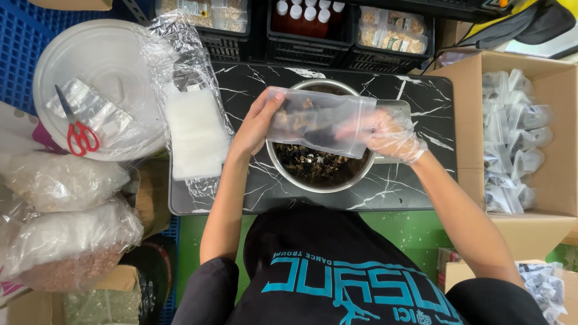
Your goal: The person, wearing gloves, fills plastic bags with dried plant material from a metal bowl, weighs each bag on a digital scale, and places them into a cardboard box.
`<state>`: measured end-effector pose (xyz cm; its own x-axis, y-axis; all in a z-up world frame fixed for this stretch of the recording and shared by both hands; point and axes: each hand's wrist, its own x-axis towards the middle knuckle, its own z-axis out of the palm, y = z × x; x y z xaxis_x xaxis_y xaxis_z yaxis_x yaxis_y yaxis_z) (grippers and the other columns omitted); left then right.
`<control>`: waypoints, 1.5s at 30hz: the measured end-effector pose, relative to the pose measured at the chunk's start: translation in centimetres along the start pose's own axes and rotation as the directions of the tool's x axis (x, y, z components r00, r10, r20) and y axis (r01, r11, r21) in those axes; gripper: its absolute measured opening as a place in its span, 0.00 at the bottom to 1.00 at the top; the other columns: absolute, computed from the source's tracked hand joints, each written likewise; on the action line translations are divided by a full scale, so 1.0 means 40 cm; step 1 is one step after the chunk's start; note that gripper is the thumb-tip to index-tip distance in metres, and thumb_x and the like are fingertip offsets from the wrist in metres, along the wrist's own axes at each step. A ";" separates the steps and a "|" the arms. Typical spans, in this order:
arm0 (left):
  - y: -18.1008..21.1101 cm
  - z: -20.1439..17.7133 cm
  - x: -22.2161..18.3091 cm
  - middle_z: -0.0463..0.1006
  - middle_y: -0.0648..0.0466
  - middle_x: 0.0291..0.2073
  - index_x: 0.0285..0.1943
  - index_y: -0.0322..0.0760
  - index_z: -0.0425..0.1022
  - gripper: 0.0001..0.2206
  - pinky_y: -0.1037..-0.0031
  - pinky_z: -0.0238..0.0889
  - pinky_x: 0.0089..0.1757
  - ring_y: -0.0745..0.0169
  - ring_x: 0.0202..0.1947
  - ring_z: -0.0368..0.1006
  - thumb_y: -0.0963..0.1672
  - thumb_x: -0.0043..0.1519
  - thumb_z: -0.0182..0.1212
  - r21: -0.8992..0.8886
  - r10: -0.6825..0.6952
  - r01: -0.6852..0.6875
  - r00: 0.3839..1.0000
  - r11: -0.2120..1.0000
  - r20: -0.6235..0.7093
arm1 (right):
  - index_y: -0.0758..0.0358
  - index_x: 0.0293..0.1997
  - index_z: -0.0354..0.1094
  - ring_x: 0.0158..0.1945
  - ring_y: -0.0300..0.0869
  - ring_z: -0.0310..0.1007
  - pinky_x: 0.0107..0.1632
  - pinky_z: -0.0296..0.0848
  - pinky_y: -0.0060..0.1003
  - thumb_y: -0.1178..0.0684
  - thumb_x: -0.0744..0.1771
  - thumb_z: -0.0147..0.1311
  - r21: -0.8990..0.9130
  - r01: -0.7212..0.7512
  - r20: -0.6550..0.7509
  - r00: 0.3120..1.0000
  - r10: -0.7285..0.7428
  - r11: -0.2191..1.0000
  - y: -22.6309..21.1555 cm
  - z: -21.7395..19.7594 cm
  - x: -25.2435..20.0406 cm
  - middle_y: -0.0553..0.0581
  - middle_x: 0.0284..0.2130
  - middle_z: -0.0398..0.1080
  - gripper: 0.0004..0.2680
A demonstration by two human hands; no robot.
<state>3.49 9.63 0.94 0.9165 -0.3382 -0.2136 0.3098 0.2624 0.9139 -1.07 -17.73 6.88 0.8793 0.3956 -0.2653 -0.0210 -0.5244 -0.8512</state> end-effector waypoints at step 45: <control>-0.177 -0.093 -0.071 0.43 0.29 0.74 0.78 0.30 0.39 0.38 0.31 0.51 0.59 0.24 0.72 0.48 0.55 0.67 0.53 -0.428 -0.190 0.053 0.940 0.902 -0.284 | 0.42 0.59 0.70 0.45 0.50 0.79 0.47 0.78 0.42 0.51 0.68 0.51 -0.650 -0.071 0.242 0.924 0.295 0.756 0.088 0.167 0.071 0.58 0.44 0.77 0.12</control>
<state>-0.38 12.10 -6.22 0.8744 -0.1113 -0.4723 0.4365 0.6056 0.6654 -1.82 -13.41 0.10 0.6917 0.3930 -0.6058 0.2309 -0.9152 -0.3302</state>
